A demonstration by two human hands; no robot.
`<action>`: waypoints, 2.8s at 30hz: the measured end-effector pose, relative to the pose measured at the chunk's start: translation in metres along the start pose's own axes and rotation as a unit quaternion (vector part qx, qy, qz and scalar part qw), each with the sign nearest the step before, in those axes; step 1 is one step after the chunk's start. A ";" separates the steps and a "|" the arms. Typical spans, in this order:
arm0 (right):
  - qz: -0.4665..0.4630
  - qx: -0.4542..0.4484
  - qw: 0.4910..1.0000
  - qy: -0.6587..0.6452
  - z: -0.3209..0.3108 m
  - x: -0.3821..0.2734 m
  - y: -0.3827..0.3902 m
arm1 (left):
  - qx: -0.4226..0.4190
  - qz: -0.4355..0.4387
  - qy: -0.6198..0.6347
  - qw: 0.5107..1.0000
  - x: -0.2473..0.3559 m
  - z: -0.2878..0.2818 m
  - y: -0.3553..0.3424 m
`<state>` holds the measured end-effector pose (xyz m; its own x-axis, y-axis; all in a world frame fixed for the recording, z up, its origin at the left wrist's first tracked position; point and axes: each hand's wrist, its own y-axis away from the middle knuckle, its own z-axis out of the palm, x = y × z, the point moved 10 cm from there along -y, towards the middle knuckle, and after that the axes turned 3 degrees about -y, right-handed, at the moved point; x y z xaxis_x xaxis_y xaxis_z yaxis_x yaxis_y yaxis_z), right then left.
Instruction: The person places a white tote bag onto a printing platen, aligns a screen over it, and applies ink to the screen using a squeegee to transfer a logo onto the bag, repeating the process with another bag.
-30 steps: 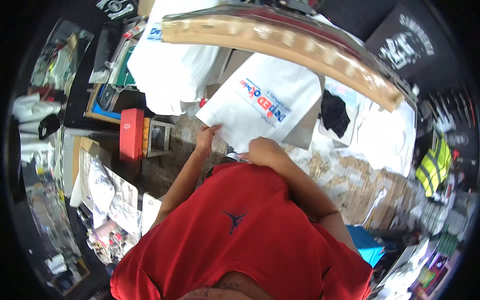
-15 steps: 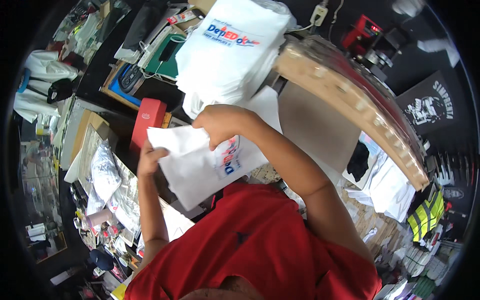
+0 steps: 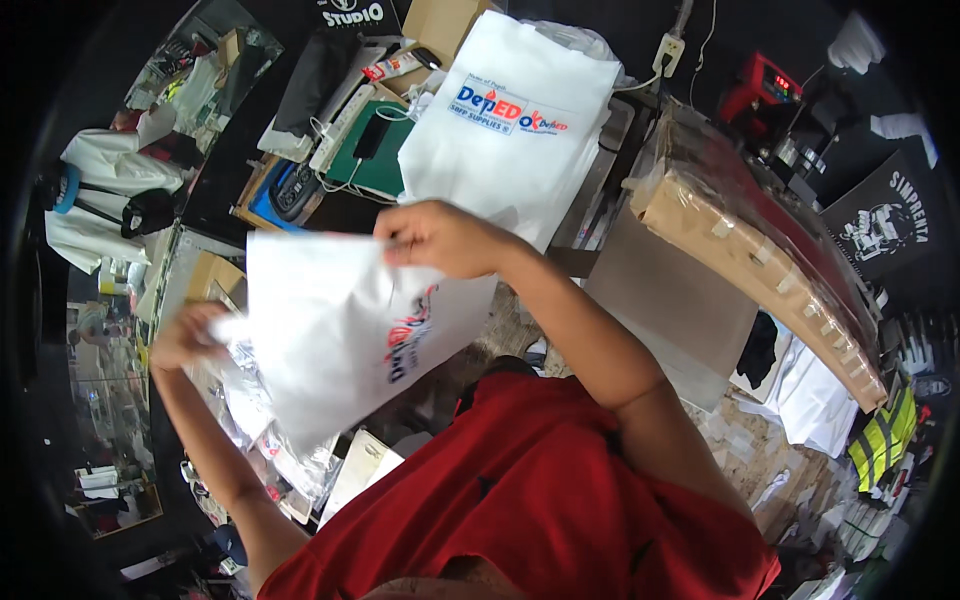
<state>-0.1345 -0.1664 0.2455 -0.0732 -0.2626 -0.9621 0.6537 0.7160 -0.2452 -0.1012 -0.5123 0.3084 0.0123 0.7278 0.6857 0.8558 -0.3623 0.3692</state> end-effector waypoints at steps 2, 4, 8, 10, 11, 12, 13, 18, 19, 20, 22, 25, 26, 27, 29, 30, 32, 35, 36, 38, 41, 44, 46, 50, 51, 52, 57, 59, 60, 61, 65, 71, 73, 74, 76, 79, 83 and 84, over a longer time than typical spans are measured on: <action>0.000 0.108 0.991 -0.082 -0.039 -0.010 0.001 | 0.306 0.001 -0.007 0.952 0.010 -0.131 0.015; -0.089 0.244 0.950 -0.173 -0.088 -0.035 0.008 | 0.456 0.225 0.000 0.861 0.139 -0.166 -0.021; -0.152 0.508 0.826 -0.193 -0.189 -0.035 0.034 | 0.323 0.264 0.335 0.845 0.147 -0.155 -0.147; -0.155 0.613 0.768 -0.104 -0.227 -0.038 0.055 | 0.131 0.217 0.362 0.897 0.124 -0.085 -0.228; -0.143 0.658 0.738 -0.052 -0.257 -0.034 0.077 | 0.056 0.178 0.430 0.883 0.146 -0.024 -0.255; -0.128 0.692 0.710 -0.009 -0.278 -0.027 0.091 | 0.050 0.106 0.501 0.858 0.133 0.003 -0.273; -0.106 0.731 0.673 0.039 -0.297 -0.020 0.111 | 0.007 0.133 0.515 0.847 0.154 0.035 -0.282; 0.048 0.768 0.599 0.223 -0.315 0.008 0.125 | -0.017 0.139 0.311 0.940 0.127 0.083 -0.349; 0.069 0.764 0.587 0.258 -0.314 0.015 0.126 | -0.021 0.091 0.326 0.941 0.122 0.092 -0.355; 0.090 0.761 0.573 0.290 -0.314 0.022 0.129 | -0.026 0.044 0.337 0.940 0.120 0.102 -0.361; 0.135 0.736 0.592 0.299 -0.322 0.040 0.129 | 0.046 -0.020 0.271 0.961 0.116 0.103 -0.369; 0.130 0.743 0.589 0.290 -0.326 0.054 0.139 | 0.213 -0.048 0.058 0.974 0.113 0.091 -0.389; 0.133 0.745 0.585 0.291 -0.328 0.055 0.144 | 0.275 -0.001 -0.014 0.961 0.114 0.086 -0.403; 0.134 0.746 0.584 0.291 -0.330 0.053 0.146 | 0.337 0.045 -0.085 0.936 0.108 0.083 -0.417; 0.127 0.738 0.601 0.279 -0.323 0.053 0.126 | 0.404 0.080 -0.205 0.888 0.085 0.061 -0.423; 0.121 0.732 0.612 0.274 -0.315 0.051 0.111 | 0.409 0.075 -0.249 0.875 0.066 0.047 -0.423; 0.117 0.724 0.624 0.270 -0.309 0.051 0.107 | 0.390 0.067 -0.227 0.890 0.057 0.043 -0.420; 0.078 0.761 0.580 0.279 -0.324 0.044 0.148 | 0.304 0.097 -0.018 0.948 0.105 0.076 -0.405; 0.055 0.772 0.567 0.281 -0.324 0.043 0.155 | 0.279 0.116 0.057 0.952 0.113 0.081 -0.392; 0.056 0.768 0.583 0.257 -0.311 0.037 0.147 | 0.258 0.114 0.157 0.947 0.095 0.089 -0.358; 0.086 0.763 0.573 0.288 -0.315 0.039 0.146 | 0.263 0.082 0.225 0.935 0.072 0.110 -0.322; 0.126 0.744 0.579 0.310 -0.313 0.053 0.137 | 0.291 0.043 0.266 0.918 0.045 0.122 -0.308; 0.138 0.731 0.588 0.316 -0.314 0.056 0.133 | 0.292 0.040 0.277 0.915 0.048 0.130 -0.305; 0.106 0.737 0.560 0.363 -0.332 0.058 0.142 | 0.262 0.129 0.228 0.929 0.067 0.134 -0.317; 0.093 0.742 0.544 0.380 -0.330 0.056 0.141 | 0.272 0.135 0.194 0.933 0.078 0.129 -0.318; 0.099 0.746 0.553 0.358 -0.332 0.063 0.142 | 0.278 0.175 0.173 0.928 0.095 0.121 -0.319; 0.115 0.746 0.570 0.323 -0.322 0.065 0.143 | 0.287 0.278 0.184 0.898 0.151 0.113 -0.285; 0.102 0.746 0.577 0.316 -0.331 0.069 0.149 | 0.265 0.227 0.259 0.901 0.128 0.123 -0.280; 0.100 0.742 0.586 0.309 -0.329 0.076 0.148 | 0.278 0.172 0.284 0.901 0.100 0.126 -0.285; 0.113 0.741 0.584 0.312 -0.329 0.082 0.148 | 0.291 0.117 0.308 0.898 0.072 0.130 -0.290; 0.137 0.736 0.571 0.336 -0.329 0.079 0.137 | 0.320 0.037 0.266 0.909 0.024 0.138 -0.305; 0.091 0.727 0.586 0.347 -0.327 0.065 0.140 | 0.444 0.105 -0.053 0.888 0.068 0.123 -0.287; 0.088 0.720 0.567 0.390 -0.313 0.052 0.139 | 0.508 0.165 -0.057 0.843 0.093 0.113 -0.278; 0.091 0.719 0.538 0.430 -0.303 0.043 0.141 | 0.499 0.205 -0.072 0.839 0.115 0.114 -0.282; 0.124 0.703 0.538 0.448 -0.281 0.043 0.138 | 0.484 0.275 -0.103 0.824 0.156 0.112 -0.300; 0.185 0.673 0.607 0.379 -0.248 0.066 0.142 | 0.412 0.298 -0.211 0.835 0.192 0.128 -0.368; 0.155 0.648 0.670 0.328 -0.244 0.077 0.126 | 0.442 0.214 -0.209 0.846 0.178 0.095 -0.475; 0.145 0.643 0.674 0.333 -0.247 0.075 0.120 | 0.459 0.194 -0.190 0.846 0.174 0.082 -0.493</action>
<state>-0.2475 0.0596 0.1147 0.1569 0.4232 -0.8923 0.7947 -0.5906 -0.1404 -0.4783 -0.1595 0.1939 0.3997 0.8561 0.3276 0.7883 -0.1386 -0.5995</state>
